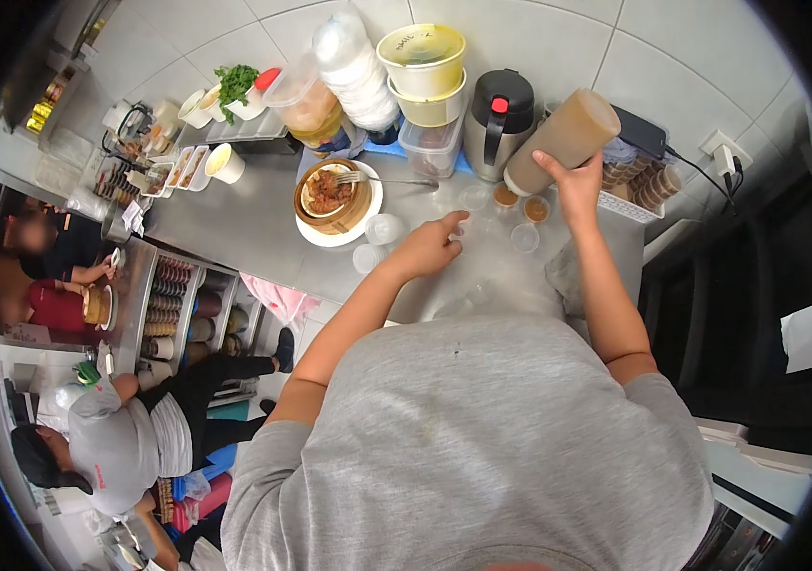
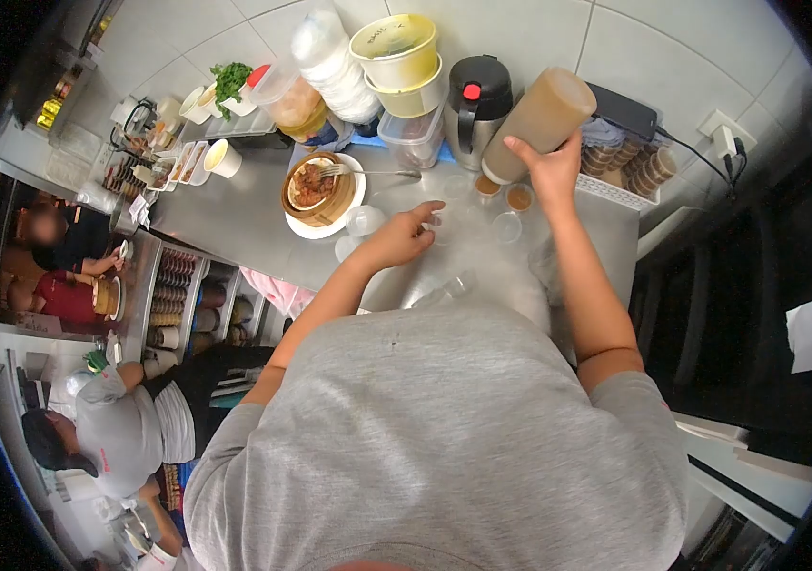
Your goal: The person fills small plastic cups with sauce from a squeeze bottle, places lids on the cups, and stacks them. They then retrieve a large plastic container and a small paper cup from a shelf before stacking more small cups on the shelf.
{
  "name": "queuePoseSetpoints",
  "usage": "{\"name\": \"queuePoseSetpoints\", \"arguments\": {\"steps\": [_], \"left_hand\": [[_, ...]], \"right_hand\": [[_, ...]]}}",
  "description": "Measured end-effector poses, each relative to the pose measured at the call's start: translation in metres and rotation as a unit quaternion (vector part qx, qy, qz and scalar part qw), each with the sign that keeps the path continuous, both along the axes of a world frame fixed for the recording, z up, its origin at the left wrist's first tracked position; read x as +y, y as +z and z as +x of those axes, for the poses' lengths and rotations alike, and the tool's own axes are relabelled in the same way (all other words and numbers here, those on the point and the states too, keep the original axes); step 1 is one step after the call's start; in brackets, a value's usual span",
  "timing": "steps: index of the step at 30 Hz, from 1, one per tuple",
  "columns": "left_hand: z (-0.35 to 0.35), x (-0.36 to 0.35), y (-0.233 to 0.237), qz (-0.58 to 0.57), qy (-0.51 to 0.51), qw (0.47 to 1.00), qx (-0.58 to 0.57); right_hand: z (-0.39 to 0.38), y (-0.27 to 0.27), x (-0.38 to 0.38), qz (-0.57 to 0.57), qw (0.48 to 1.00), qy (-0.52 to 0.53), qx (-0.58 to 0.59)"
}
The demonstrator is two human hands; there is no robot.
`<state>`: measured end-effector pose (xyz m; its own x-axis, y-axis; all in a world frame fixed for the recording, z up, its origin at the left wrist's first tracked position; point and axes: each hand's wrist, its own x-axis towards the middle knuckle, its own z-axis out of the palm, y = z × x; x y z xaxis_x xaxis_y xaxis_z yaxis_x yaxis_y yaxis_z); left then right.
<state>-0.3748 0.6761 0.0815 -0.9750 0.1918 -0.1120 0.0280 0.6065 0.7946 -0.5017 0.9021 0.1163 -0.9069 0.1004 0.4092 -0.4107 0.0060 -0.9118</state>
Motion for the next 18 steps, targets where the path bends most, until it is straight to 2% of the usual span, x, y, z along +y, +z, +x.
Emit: {"name": "queuePoseSetpoints", "arguments": {"steps": [3, 10, 13, 16, 18], "left_hand": [[-0.002, -0.006, -0.002, -0.077, -0.010, 0.997, 0.002], [-0.006, -0.010, -0.004, -0.079, -0.032, 0.996, -0.004], [-0.007, -0.009, -0.004, -0.064, -0.028, 0.998, -0.001], [-0.005, -0.009, -0.004, -0.041, -0.031, 0.999, 0.005], [-0.001, -0.010, -0.002, -0.026, -0.026, 0.999, 0.005]], "right_hand": [[-0.003, 0.000, 0.001, -0.013, 1.000, 0.010, 0.006], [0.016, 0.009, 0.001, -0.055, 0.997, 0.043, -0.037], [0.034, 0.013, -0.009, -0.090, 0.989, 0.109, -0.046], [0.042, 0.000, -0.022, -0.085, 0.985, 0.136, -0.064], [0.044, -0.015, -0.029, -0.037, 0.990, 0.128, -0.057]]}}
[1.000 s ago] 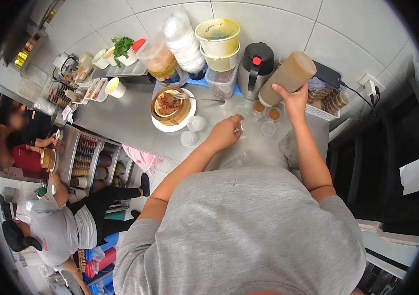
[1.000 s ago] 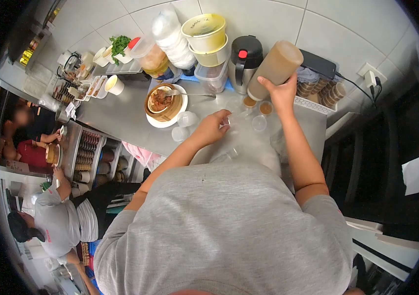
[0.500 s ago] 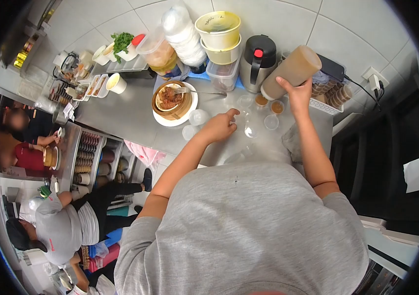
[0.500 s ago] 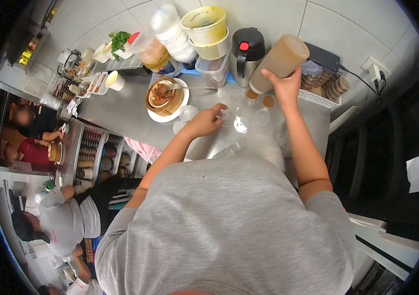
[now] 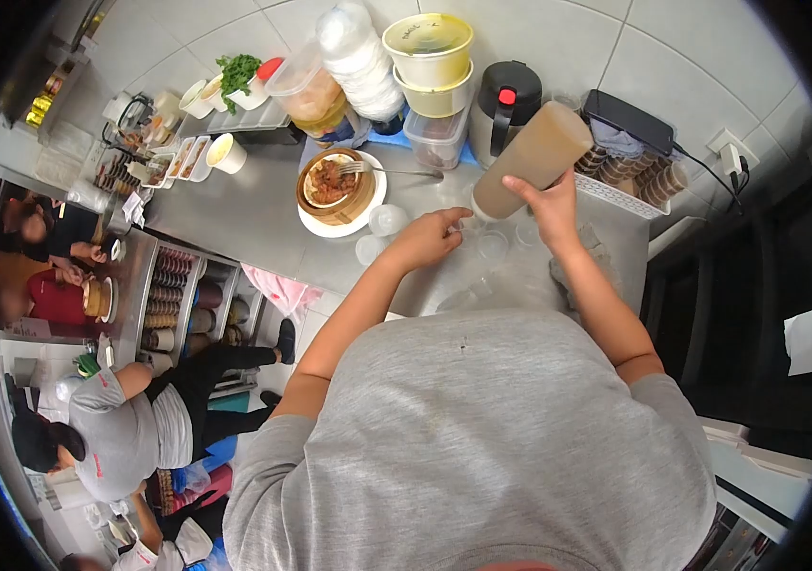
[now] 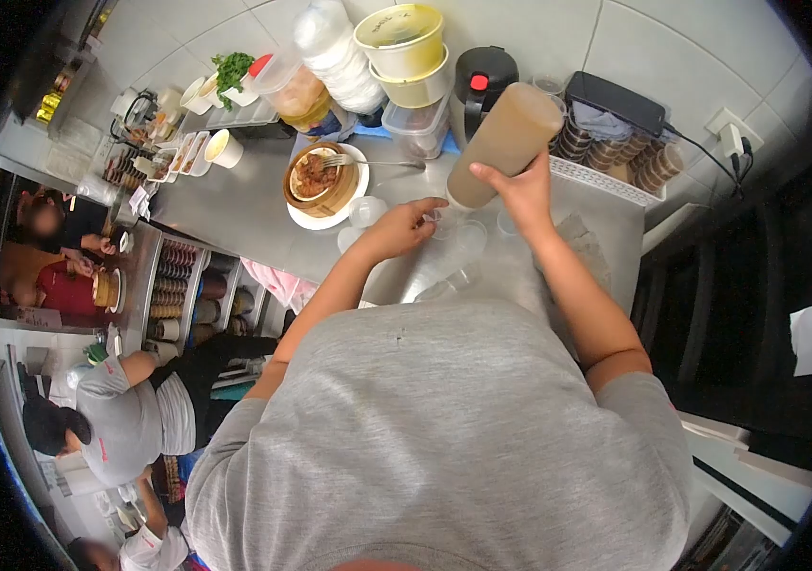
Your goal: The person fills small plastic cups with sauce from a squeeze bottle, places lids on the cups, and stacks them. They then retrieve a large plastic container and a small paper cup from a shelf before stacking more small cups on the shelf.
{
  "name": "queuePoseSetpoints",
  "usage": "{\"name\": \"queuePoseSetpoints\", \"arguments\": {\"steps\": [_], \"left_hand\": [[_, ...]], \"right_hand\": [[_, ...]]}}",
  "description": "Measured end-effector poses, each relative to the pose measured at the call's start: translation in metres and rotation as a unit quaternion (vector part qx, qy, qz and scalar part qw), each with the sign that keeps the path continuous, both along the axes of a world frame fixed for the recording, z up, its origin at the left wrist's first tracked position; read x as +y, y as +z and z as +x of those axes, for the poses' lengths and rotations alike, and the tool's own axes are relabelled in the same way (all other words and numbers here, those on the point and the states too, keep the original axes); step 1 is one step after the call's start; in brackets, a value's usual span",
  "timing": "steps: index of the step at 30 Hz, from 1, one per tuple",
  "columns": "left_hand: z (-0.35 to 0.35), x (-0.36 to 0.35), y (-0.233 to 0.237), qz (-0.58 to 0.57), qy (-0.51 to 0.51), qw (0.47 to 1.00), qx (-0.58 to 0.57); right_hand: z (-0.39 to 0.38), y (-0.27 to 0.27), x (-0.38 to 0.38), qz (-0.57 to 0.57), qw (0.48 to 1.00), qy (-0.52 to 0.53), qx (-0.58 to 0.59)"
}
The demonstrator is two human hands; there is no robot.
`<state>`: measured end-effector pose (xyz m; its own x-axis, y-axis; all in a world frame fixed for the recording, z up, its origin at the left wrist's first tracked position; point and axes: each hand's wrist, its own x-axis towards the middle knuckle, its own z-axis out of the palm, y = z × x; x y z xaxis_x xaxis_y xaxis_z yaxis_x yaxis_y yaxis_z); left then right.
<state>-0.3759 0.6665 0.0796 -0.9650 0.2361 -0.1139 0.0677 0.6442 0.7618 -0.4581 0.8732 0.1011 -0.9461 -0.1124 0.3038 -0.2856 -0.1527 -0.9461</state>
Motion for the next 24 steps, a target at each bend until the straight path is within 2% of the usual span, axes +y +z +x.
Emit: {"name": "queuePoseSetpoints", "arguments": {"steps": [6, 9, 12, 16, 19, 24], "left_hand": [[0.021, -0.010, 0.017, -0.018, 0.019, 0.999, -0.036], [0.035, -0.018, 0.037, -0.023, 0.002, 1.000, -0.015], [0.041, -0.016, 0.056, -0.036, 0.060, 0.998, 0.003], [0.032, -0.015, 0.010, -0.105, 0.081, 0.978, 0.161], [0.026, -0.012, -0.023, -0.160, 0.059, 0.965, 0.201], [0.026, 0.002, -0.034, -0.097, 0.074, 0.956, 0.266]], "right_hand": [[0.000, -0.016, -0.002, 0.087, 0.994, -0.047, 0.044], [-0.006, -0.018, 0.005, 0.107, 0.991, -0.067, 0.053], [-0.011, -0.017, 0.013, 0.103, 0.991, -0.072, 0.051], [-0.012, -0.006, 0.016, 0.047, 0.997, -0.057, 0.029], [-0.010, 0.001, 0.014, 0.030, 0.998, -0.047, 0.030], [-0.006, 0.007, 0.013, 0.032, 0.998, -0.033, 0.042]]}}
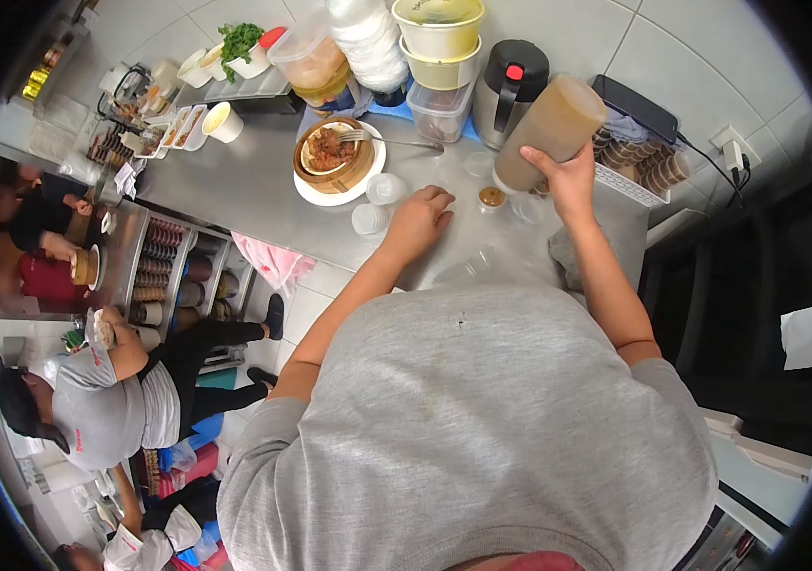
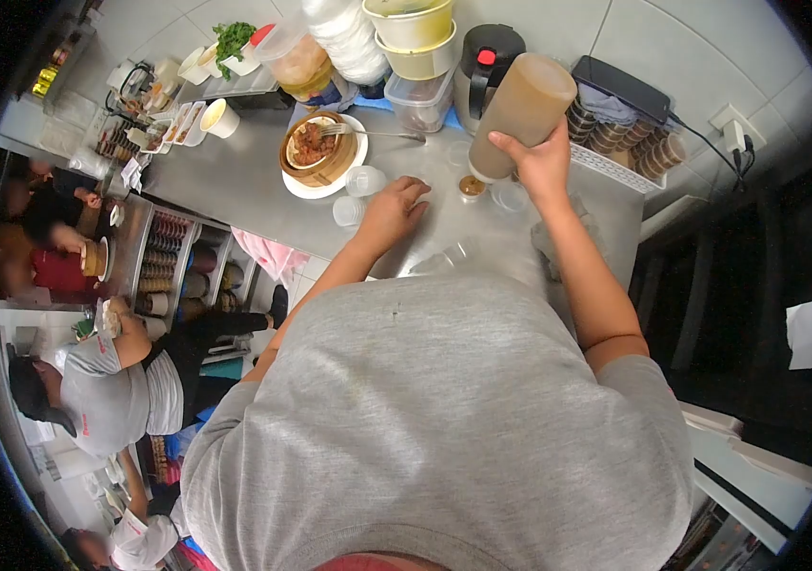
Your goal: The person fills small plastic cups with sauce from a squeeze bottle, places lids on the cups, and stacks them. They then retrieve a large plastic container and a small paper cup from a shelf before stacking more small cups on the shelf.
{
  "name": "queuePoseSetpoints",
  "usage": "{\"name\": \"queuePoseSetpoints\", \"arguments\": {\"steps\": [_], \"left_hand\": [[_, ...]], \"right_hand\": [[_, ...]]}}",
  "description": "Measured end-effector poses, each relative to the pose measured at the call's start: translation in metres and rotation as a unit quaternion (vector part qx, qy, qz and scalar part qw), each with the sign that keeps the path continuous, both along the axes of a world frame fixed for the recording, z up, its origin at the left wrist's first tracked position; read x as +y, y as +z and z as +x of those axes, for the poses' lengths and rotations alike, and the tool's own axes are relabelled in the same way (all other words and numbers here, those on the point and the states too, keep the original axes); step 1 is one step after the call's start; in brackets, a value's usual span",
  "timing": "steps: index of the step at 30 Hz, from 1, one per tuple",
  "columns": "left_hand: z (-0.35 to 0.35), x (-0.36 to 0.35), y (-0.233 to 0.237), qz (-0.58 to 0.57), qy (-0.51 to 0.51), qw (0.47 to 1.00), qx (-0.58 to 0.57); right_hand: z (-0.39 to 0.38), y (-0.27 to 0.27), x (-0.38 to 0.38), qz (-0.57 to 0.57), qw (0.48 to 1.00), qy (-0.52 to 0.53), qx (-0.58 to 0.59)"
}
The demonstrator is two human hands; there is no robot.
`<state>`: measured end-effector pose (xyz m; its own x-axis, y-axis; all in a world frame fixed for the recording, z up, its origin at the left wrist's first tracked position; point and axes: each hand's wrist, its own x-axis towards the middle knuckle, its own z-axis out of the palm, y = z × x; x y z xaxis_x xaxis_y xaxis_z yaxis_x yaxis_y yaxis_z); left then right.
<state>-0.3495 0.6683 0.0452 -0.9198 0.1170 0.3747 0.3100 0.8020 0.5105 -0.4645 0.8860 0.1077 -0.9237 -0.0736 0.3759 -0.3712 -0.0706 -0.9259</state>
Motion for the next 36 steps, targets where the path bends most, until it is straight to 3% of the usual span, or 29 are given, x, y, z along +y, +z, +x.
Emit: {"name": "queuePoseSetpoints", "arguments": {"steps": [1, 4, 7, 17, 23, 26, 29, 36], "left_hand": [[0.003, 0.003, 0.005, 0.015, 0.002, 1.000, 0.017], [0.019, 0.012, 0.040, 0.082, 0.003, 0.981, -0.177], [0.036, 0.014, 0.040, 0.007, -0.067, 0.951, -0.303], [0.047, 0.020, 0.010, -0.008, -0.100, 0.946, -0.308], [0.047, 0.013, 0.012, -0.008, -0.047, 0.967, -0.250], [0.057, 0.014, 0.015, -0.046, 0.010, 0.958, -0.281], [0.057, 0.003, -0.004, -0.012, -0.008, 0.940, -0.340], [0.058, 0.003, 0.002, 0.041, -0.019, 0.958, -0.284]], "right_hand": [[0.001, 0.002, 0.000, 0.001, 1.000, 0.000, 0.003], [0.002, 0.006, 0.000, 0.020, 1.000, 0.001, 0.011], [0.005, 0.013, -0.003, 0.013, 1.000, 0.007, 0.015], [0.005, 0.016, -0.006, 0.044, 0.999, -0.003, 0.006], [-0.001, 0.009, -0.003, 0.059, 0.998, 0.006, 0.000], [-0.004, 0.007, -0.002, 0.073, 0.997, 0.004, -0.010], [-0.002, 0.012, -0.007, 0.057, 0.998, 0.005, -0.010], [0.009, 0.016, -0.046, 0.012, 0.998, 0.068, 0.003]]}}
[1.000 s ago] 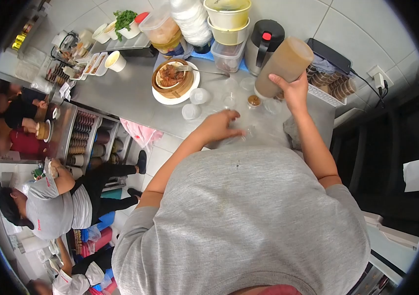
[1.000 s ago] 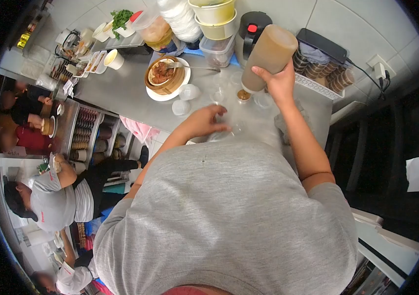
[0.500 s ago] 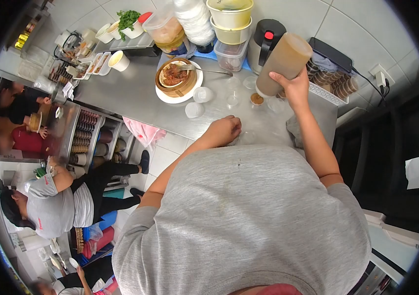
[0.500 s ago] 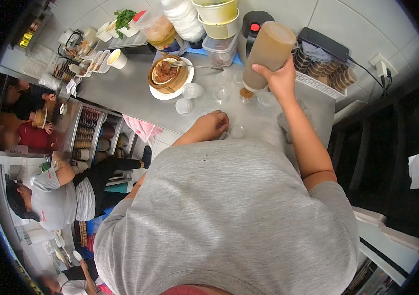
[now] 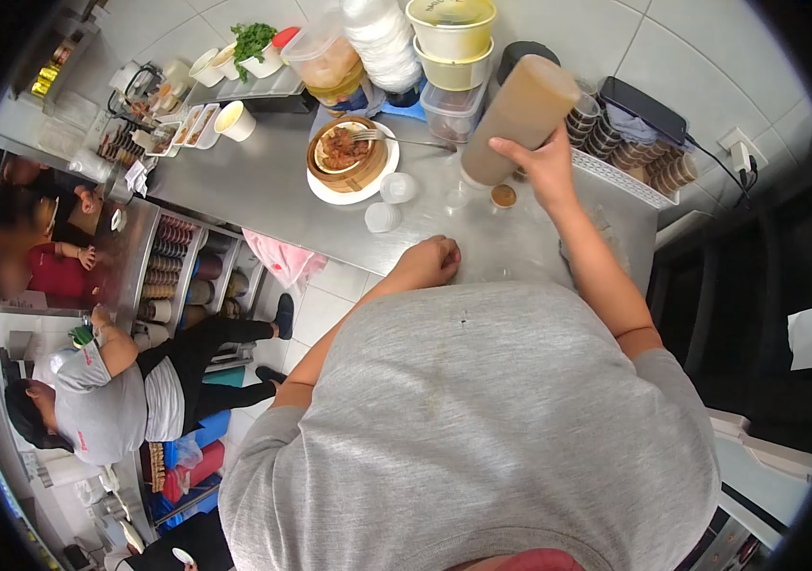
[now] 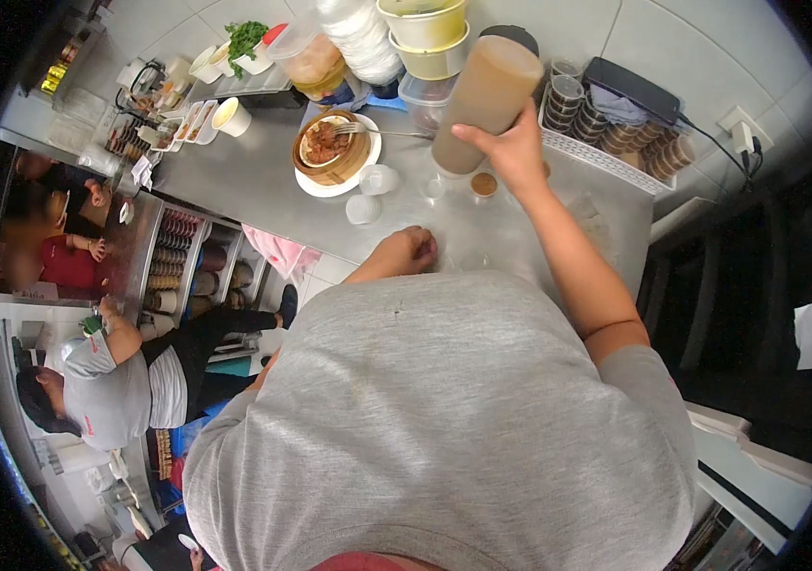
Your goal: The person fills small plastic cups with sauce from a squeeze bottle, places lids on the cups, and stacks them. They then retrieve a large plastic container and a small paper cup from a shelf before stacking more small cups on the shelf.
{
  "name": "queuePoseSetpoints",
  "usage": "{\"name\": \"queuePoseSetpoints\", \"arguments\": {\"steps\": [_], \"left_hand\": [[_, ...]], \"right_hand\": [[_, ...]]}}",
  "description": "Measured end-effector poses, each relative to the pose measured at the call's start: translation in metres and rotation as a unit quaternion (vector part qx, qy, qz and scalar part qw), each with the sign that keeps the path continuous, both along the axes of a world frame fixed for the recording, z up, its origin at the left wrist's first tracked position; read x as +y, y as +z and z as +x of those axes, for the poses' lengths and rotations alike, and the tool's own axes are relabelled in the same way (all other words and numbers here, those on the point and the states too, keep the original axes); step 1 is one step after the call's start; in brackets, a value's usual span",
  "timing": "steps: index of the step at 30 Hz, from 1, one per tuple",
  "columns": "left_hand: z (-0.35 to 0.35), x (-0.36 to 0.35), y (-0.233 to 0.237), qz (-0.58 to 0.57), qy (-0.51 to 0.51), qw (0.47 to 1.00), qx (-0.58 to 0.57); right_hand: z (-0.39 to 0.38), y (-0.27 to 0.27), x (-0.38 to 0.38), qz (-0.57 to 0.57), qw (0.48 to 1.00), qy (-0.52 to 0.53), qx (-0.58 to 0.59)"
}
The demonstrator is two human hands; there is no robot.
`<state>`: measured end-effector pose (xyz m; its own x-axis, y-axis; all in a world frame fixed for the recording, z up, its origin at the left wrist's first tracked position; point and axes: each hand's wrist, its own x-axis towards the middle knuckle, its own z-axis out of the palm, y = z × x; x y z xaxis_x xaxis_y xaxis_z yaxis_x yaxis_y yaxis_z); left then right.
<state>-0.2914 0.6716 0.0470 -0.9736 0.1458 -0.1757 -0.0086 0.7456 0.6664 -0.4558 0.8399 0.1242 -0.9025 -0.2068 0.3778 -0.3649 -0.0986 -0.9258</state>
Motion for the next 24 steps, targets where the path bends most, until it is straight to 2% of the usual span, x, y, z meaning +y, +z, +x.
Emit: {"name": "queuePoseSetpoints", "arguments": {"steps": [4, 8, 11, 14, 20, 24], "left_hand": [[0.003, -0.001, 0.018, 0.028, 0.077, 0.995, 0.054], [0.007, -0.009, 0.006, 0.062, 0.157, 0.980, 0.106], [0.012, -0.007, 0.014, 0.061, 0.192, 0.975, 0.090], [0.014, -0.008, 0.005, 0.047, 0.162, 0.966, 0.196], [0.011, -0.007, -0.009, -0.054, 0.015, 0.916, 0.398], [0.010, -0.003, -0.014, -0.091, 0.001, 0.886, 0.454]], "right_hand": [[0.002, -0.012, -0.025, 0.043, 0.999, 0.005, 0.025], [0.007, -0.008, -0.033, 0.068, 0.997, 0.011, 0.022], [0.007, -0.005, -0.034, 0.068, 0.997, 0.010, 0.038], [0.007, -0.001, -0.034, 0.068, 0.997, 0.008, 0.045], [0.008, 0.001, -0.032, 0.075, 0.996, 0.014, 0.042], [0.014, 0.005, -0.032, 0.074, 0.997, 0.008, 0.032]]}}
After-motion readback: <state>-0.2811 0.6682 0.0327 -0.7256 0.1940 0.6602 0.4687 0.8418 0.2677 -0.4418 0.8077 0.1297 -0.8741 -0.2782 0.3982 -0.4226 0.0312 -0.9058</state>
